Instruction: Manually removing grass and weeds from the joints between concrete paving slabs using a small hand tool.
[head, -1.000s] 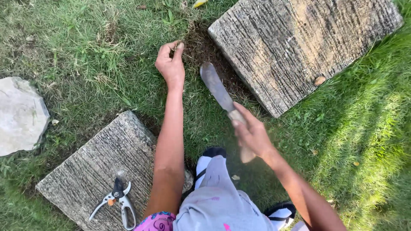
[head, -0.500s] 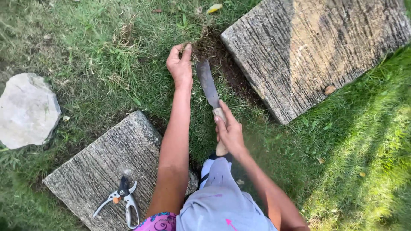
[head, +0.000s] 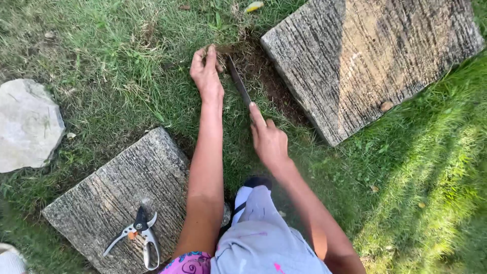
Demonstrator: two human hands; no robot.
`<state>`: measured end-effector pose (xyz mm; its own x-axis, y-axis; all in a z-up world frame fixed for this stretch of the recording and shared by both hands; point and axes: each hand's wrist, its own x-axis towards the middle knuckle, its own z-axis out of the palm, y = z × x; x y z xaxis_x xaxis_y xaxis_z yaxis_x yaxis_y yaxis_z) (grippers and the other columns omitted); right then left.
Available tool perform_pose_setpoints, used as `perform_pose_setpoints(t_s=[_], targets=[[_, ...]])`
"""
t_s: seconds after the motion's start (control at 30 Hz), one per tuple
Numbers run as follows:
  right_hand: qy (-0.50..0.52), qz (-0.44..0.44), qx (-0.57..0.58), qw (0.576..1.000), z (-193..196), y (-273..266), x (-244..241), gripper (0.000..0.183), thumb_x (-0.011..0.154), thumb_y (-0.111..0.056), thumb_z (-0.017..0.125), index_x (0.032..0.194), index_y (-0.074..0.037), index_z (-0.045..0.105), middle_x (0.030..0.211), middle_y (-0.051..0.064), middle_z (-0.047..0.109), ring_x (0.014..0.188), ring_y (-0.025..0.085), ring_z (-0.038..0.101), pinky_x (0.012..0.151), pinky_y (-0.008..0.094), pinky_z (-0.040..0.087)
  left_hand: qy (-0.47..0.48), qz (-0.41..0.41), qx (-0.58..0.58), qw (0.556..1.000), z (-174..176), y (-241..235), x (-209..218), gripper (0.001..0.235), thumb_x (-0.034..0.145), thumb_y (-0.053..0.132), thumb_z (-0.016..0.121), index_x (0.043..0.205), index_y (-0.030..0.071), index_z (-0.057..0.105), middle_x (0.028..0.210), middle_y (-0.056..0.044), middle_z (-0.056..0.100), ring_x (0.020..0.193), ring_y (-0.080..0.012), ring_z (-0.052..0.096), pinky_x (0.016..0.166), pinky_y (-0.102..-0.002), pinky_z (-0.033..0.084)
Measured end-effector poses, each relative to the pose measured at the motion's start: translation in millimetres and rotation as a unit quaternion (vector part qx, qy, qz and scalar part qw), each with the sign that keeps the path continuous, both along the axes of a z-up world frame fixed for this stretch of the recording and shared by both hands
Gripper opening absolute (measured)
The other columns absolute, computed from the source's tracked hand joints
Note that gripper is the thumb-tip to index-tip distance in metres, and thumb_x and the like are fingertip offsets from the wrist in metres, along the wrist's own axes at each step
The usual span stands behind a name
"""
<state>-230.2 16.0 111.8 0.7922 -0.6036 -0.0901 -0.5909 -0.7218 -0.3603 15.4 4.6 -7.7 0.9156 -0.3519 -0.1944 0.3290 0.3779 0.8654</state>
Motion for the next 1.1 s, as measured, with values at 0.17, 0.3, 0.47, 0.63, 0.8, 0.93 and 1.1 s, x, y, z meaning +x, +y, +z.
perform_pose_setpoints(t_s=[0.17,0.3,0.47,0.63,0.8,0.93,1.1], targets=[[-0.155,-0.116,0.325,0.926,29.1,-3.1,-57.1,0.062,0.101,-0.018,0.059,0.159,-0.025,0.039,0.091,0.011,0.069,0.061,0.018,0.065,0.051,0.033,0.058,0.011,0.016,-0.048,0.999,-1.3,7.3,-9.4,0.005,0.099,0.008,0.068,0.103,0.006,0.070,0.093,-0.006,0.071,0.071,-0.0100,0.060,0.060,-0.025,0.051],[-0.113,-0.235,0.540,0.800,40.0,-32.1,-116.6,0.059,0.098,-0.022,0.058,0.155,-0.023,0.044,0.080,0.005,0.065,0.050,0.010,0.056,0.040,0.027,0.052,-0.204,-0.032,0.160,0.965,52.9,11.3,-29.5,0.009,0.099,0.008,0.068,0.106,0.008,0.072,0.106,-0.004,0.069,0.076,-0.0105,0.061,0.064,-0.027,0.056],[-0.079,-0.275,0.560,0.777,65.6,-64.4,-147.2,0.059,0.095,-0.021,0.060,0.153,-0.020,0.046,0.079,0.002,0.063,0.052,0.011,0.057,0.041,0.028,0.049,-0.504,-0.197,0.299,0.786,100.4,1.0,-72.5,0.034,0.080,0.025,0.076,0.111,0.011,0.074,0.110,-0.007,0.065,0.088,-0.0184,0.066,0.077,-0.030,0.061],[-0.039,-0.244,0.562,0.789,63.9,-62.4,-129.2,0.056,0.098,-0.022,0.058,0.152,-0.021,0.045,0.071,0.003,0.060,0.050,0.012,0.057,0.043,0.028,0.051,-0.481,-0.262,0.394,0.738,59.9,7.2,-98.7,0.003,0.087,0.008,0.076,0.088,0.011,0.076,0.093,-0.003,0.069,0.086,-0.0164,0.068,0.083,-0.033,0.059],[-0.133,-0.208,0.596,0.764,48.1,-59.1,-89.0,0.060,0.099,-0.019,0.057,0.156,-0.022,0.041,0.069,0.001,0.056,0.049,0.011,0.053,0.044,0.026,0.048,-0.329,-0.241,0.361,0.839,76.5,12.2,-98.4,0.005,0.088,0.006,0.078,0.092,0.006,0.076,0.086,-0.004,0.069,0.073,-0.0151,0.064,0.066,-0.031,0.050],[-0.120,-0.237,0.591,0.762,67.5,-53.7,-104.4,0.059,0.098,-0.019,0.056,0.156,-0.023,0.042,0.069,0.001,0.055,0.048,0.011,0.052,0.042,0.026,0.046,-0.317,-0.234,0.341,0.853,66.5,11.8,-91.5,0.003,0.086,0.006,0.078,0.088,0.007,0.077,0.086,-0.003,0.072,0.076,-0.0134,0.067,0.071,-0.029,0.052],[-0.045,-0.256,0.604,0.754,63.8,-53.5,-129.2,0.058,0.098,-0.019,0.059,0.154,-0.023,0.045,0.068,0.001,0.054,0.047,0.010,0.051,0.040,0.027,0.045,-0.267,-0.264,0.287,0.881,57.9,16.1,-86.1,0.006,0.085,0.008,0.079,0.090,0.008,0.078,0.086,-0.002,0.072,0.079,-0.0115,0.069,0.072,-0.027,0.055]])
